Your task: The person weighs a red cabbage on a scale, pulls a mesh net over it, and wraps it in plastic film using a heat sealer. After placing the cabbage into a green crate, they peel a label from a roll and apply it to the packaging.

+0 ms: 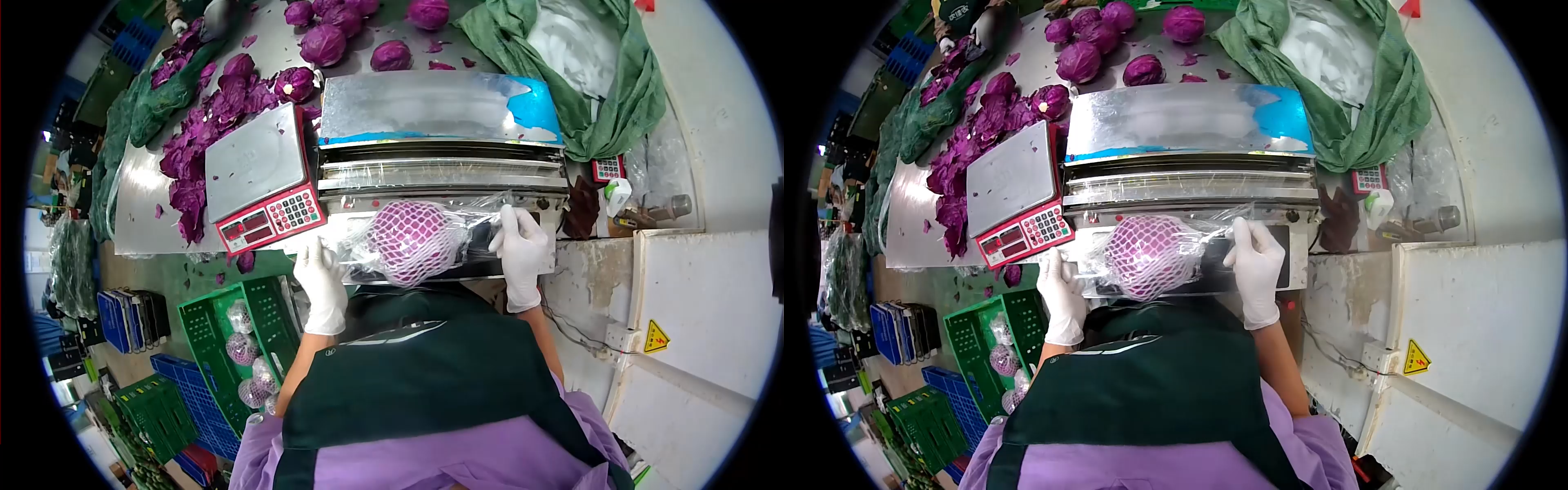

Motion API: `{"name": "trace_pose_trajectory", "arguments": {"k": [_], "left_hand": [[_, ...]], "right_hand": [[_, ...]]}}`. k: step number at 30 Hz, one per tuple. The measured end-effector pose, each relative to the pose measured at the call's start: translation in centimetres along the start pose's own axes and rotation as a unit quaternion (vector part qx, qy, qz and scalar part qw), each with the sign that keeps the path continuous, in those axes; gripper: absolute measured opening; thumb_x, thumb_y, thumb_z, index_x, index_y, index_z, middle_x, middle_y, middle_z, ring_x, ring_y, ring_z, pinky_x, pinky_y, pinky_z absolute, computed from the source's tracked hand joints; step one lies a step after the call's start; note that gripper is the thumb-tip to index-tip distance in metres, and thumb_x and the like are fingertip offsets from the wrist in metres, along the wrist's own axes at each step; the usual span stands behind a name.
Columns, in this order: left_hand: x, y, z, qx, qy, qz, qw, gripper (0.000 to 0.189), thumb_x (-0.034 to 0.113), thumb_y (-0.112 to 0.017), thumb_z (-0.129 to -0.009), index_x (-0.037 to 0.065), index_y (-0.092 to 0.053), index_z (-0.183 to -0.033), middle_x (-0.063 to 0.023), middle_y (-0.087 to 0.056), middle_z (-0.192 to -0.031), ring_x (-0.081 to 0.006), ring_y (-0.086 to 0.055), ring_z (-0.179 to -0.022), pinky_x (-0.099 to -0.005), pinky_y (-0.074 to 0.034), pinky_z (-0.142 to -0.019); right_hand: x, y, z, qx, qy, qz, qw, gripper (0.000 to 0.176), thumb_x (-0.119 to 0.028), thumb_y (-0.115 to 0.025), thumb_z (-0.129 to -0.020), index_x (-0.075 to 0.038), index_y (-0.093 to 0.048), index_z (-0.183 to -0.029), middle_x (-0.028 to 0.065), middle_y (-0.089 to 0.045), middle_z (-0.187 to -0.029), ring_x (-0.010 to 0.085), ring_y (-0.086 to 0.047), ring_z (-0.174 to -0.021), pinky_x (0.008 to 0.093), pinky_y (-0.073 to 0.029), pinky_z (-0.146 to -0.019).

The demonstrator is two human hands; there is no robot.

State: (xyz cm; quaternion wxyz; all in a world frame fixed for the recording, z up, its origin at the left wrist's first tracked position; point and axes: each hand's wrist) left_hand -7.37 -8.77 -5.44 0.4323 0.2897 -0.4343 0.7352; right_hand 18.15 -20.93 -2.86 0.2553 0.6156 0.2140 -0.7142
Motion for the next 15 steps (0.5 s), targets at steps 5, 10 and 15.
{"name": "trace_pose_trajectory", "arguments": {"k": [5,10,15], "left_hand": [[3.1,3.3,-1.0,0.113,-0.048,-0.035,0.992,0.026,0.026,-0.06,-0.1,0.012,-0.056,-0.078,0.0099,-0.038,-0.055,-0.0017,-0.028,-0.044,-0.0232,-0.018,-0.04],[2.1,10.4,-4.1,0.192,-0.021,-0.048,0.98,0.028,0.02,-0.059,-0.099,0.009,-0.056,-0.074,0.0032,-0.048,-0.059,-0.0086,-0.043,-0.049,-0.0263,-0.041,-0.047],[-7.0,13.8,-10.8,0.183,-0.076,-0.214,0.957,0.032,0.018,-0.061,-0.096,0.0,-0.06,-0.07,0.0003,-0.056,-0.061,-0.0091,-0.052,-0.057,-0.0262,-0.042,-0.053]], "right_hand": [[1.1,-1.9,0.4,0.023,0.011,0.055,0.998,0.02,-0.017,-0.064,-0.096,0.001,-0.069,-0.09,-0.0031,-0.052,-0.063,0.0034,-0.045,-0.046,0.0202,-0.034,-0.042],[5.9,-2.6,0.2,-0.008,-0.067,0.108,0.992,0.024,-0.021,-0.067,-0.095,0.001,-0.07,-0.087,-0.0029,-0.052,-0.061,0.0032,-0.044,-0.046,0.023,-0.035,-0.041],[10.2,-6.6,-1.1,-0.055,0.307,0.441,0.842,0.024,-0.028,-0.062,-0.095,-0.006,-0.067,-0.086,0.0069,-0.066,-0.07,0.0233,-0.063,-0.053,0.0386,-0.049,-0.052]]}}
Point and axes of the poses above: each hand's wrist, its own z-axis away from the middle knuckle, its own y-axis out of the back of the hand, x = y × z
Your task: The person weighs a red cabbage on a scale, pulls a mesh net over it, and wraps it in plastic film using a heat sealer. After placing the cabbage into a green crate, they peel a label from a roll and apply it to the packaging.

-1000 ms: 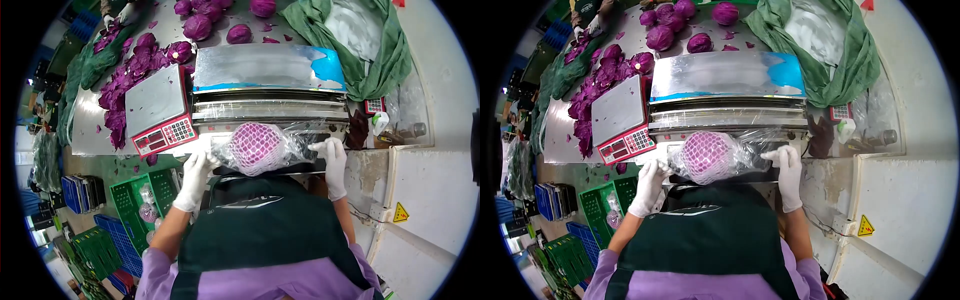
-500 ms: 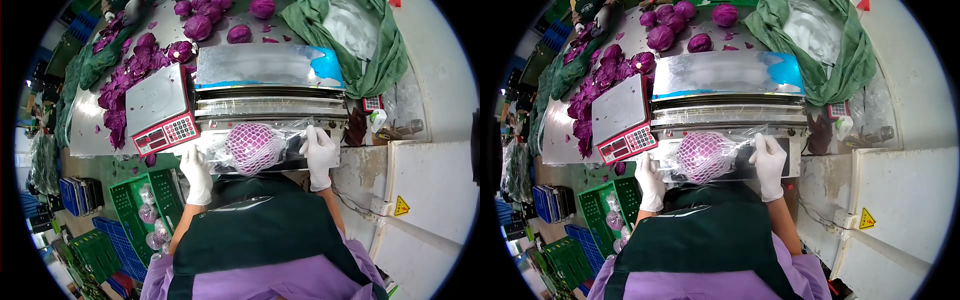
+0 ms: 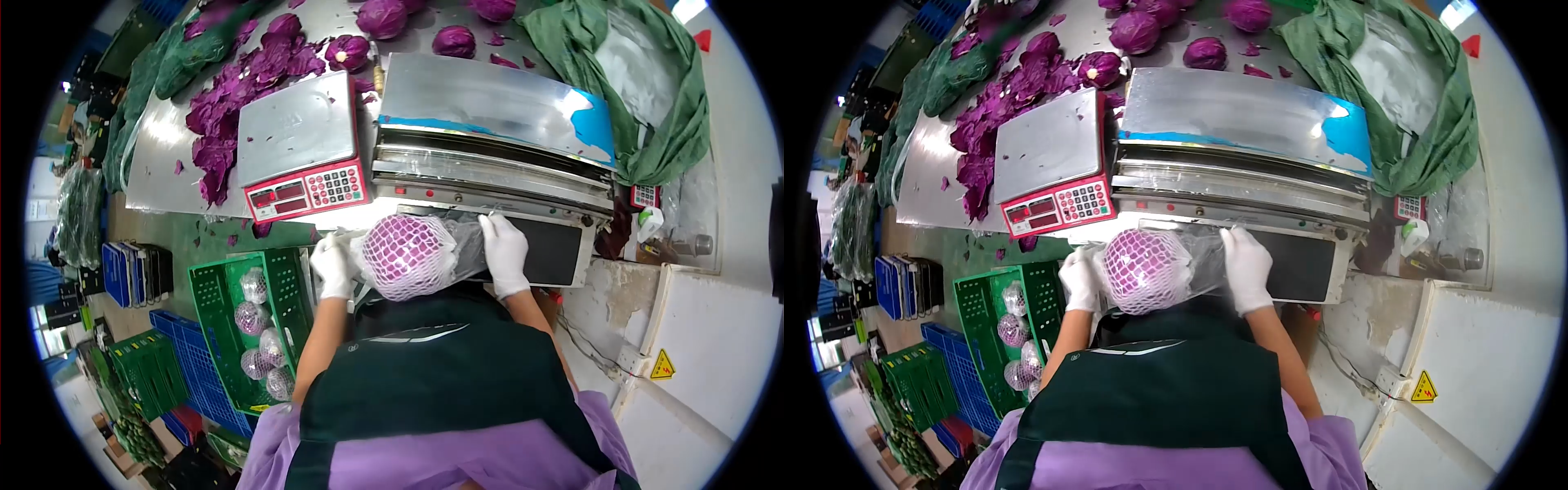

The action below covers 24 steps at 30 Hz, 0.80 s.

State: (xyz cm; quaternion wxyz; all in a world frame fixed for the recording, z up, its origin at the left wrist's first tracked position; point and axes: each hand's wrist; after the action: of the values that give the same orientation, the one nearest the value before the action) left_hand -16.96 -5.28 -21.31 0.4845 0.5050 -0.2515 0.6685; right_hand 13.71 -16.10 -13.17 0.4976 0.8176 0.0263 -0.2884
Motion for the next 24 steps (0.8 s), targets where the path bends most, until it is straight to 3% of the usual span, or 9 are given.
{"name": "trace_pose_trajectory", "arguments": {"k": [3,5,6,12,14,16,20,22,24], "left_hand": [[-2.1,-2.7,0.2,-0.127,-0.091,-0.005,0.988,0.014,0.008,-0.056,-0.095,-0.003,-0.063,-0.089,-0.0054,-0.065,-0.08,-0.0104,-0.053,-0.063,-0.0274,-0.048,-0.062],[-8.2,-4.7,-2.0,-0.194,0.187,0.284,0.92,0.013,0.009,-0.058,-0.096,-0.001,-0.063,-0.09,-0.004,-0.063,-0.08,-0.0109,-0.055,-0.068,-0.0274,-0.048,-0.063],[-6.6,-4.9,-1.1,-0.208,0.19,0.281,0.917,0.013,0.01,-0.058,-0.096,0.0,-0.064,-0.092,-0.0041,-0.063,-0.082,-0.0113,-0.056,-0.071,-0.0277,-0.049,-0.066],[8.0,-2.7,1.4,-0.173,-0.15,-0.024,0.973,0.018,0.017,-0.058,-0.097,0.002,-0.067,-0.101,-0.0048,-0.068,-0.092,-0.0141,-0.062,-0.087,-0.029,-0.051,-0.079],[12.3,-2.1,2.1,-0.346,-0.247,-0.074,0.902,0.018,0.017,-0.059,-0.095,0.001,-0.065,-0.101,-0.0061,-0.067,-0.096,-0.0136,-0.061,-0.09,-0.0294,-0.05,-0.08],[16.8,-1.6,4.4,-0.522,-0.086,0.054,0.847,0.013,0.014,-0.061,-0.093,0.001,-0.062,-0.089,-0.0021,-0.059,-0.078,-0.0108,-0.056,-0.075,-0.0272,-0.047,-0.07],[21.0,0.0,5.1,-0.716,-0.197,-0.099,0.663,0.022,0.016,-0.055,-0.099,0.001,-0.064,-0.112,-0.0068,-0.062,-0.117,-0.0142,-0.058,-0.109,-0.026,-0.046,-0.094],[21.0,1.0,7.6,-0.62,0.238,0.011,0.747,0.034,0.019,-0.049,-0.103,0.002,-0.056,-0.131,-0.0087,-0.059,-0.129,-0.0161,-0.056,-0.12,-0.0264,-0.043,-0.103],[21.7,1.0,8.1,-0.64,0.233,-0.007,0.732,0.043,0.021,-0.045,-0.106,0.002,-0.044,-0.144,-0.0094,-0.054,-0.138,-0.0162,-0.053,-0.126,-0.0273,-0.041,-0.108]], "right_hand": [[-4.3,-2.9,-1.3,-0.125,0.085,0.05,0.987,0.013,-0.023,-0.056,-0.091,-0.014,-0.065,-0.096,0.0109,-0.068,-0.079,0.0324,-0.066,-0.065,0.044,-0.052,-0.059],[-7.0,-5.0,-1.2,-0.183,0.095,0.051,0.977,0.016,-0.021,-0.053,-0.092,-0.013,-0.065,-0.098,0.0104,-0.068,-0.081,0.0329,-0.066,-0.064,0.044,-0.053,-0.059],[-7.5,-6.3,-1.3,-0.197,0.107,0.048,0.973,0.017,-0.021,-0.051,-0.093,-0.013,-0.065,-0.098,0.0103,-0.068,-0.082,0.0332,-0.067,-0.063,0.0442,-0.053,-0.058],[-11.0,-5.5,-2.4,-0.145,0.194,-0.337,0.91,0.012,-0.013,-0.068,-0.083,-0.005,-0.068,-0.091,0.0114,-0.068,-0.084,0.0225,-0.069,-0.073,0.0311,-0.053,-0.065],[-13.0,-3.2,-3.9,-0.119,0.251,-0.366,0.888,0.01,-0.011,-0.072,-0.08,-0.006,-0.066,-0.087,0.0092,-0.066,-0.076,0.0274,-0.065,-0.063,0.0353,-0.051,-0.058],[-13.9,-1.0,-6.6,-0.123,0.371,-0.316,0.865,0.01,-0.012,-0.073,-0.079,-0.007,-0.065,-0.083,0.0064,-0.065,-0.074,0.0235,-0.062,-0.059,0.0339,-0.048,-0.054],[-16.8,6.2,-11.3,0.002,0.474,-0.244,0.846,0.007,-0.014,-0.071,-0.085,-0.009,-0.067,-0.082,0.0035,-0.065,-0.07,0.0195,-0.062,-0.062,0.0305,-0.05,-0.058],[-15.8,7.4,-13.2,0.032,0.354,-0.409,0.84,0.02,-0.015,-0.065,-0.094,0.0,-0.06,-0.081,0.0074,-0.061,-0.073,0.0163,-0.056,-0.06,0.0307,-0.044,-0.053],[-18.3,8.9,-14.3,-0.006,0.404,-0.364,0.84,0.02,-0.016,-0.066,-0.093,0.0,-0.061,-0.082,0.0068,-0.061,-0.071,0.0161,-0.055,-0.057,0.0297,-0.043,-0.052]]}}
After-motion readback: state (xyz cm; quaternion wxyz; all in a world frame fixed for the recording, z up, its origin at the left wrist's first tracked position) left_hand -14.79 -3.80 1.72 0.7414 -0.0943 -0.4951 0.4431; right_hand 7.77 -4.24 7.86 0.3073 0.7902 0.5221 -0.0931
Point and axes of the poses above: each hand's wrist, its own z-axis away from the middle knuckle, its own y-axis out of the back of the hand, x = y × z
